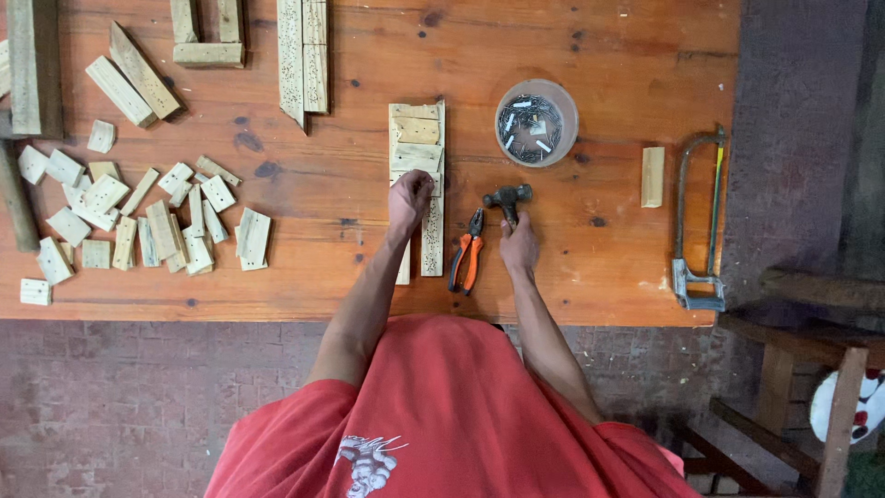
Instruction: The person assembles small wooden frames by arranging cut wooden pieces on a workbench and securing them with nails using a hammer. They repeatedly pick up nails from a container, position the wood pieces, and hammer the nails to join the components into rectangular frames.
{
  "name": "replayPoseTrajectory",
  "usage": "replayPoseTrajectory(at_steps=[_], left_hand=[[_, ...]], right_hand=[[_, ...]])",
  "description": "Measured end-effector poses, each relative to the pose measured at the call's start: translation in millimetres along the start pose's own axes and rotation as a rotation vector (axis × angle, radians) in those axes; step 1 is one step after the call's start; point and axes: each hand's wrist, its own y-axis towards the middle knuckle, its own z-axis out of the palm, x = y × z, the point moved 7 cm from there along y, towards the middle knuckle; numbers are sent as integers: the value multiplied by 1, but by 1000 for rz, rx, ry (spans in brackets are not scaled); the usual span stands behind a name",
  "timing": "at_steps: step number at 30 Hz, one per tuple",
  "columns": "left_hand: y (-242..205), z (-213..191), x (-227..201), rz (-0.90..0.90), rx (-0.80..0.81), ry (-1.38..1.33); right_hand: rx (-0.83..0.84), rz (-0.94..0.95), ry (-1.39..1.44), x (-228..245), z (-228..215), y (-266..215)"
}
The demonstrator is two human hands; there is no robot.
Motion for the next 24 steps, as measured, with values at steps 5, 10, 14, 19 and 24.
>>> replayPoseTrajectory(at_steps=[5,10,14,19,24], left_hand=[[3,-4,-1,-3,-14,18],[0,-1,0,-85,-17,16],[1,-1,1,15,-22,42],[-4,-5,0,11,-30,12],[1,-1,14,32,-17,16]], right_hand=[[66,27,55,25,-19,0],[144,-10,137,0,18,39],[243,-88,452,46,6,14],[337,-45,680,95,-10,-18],[367,-58,685,108,-12,-17]])
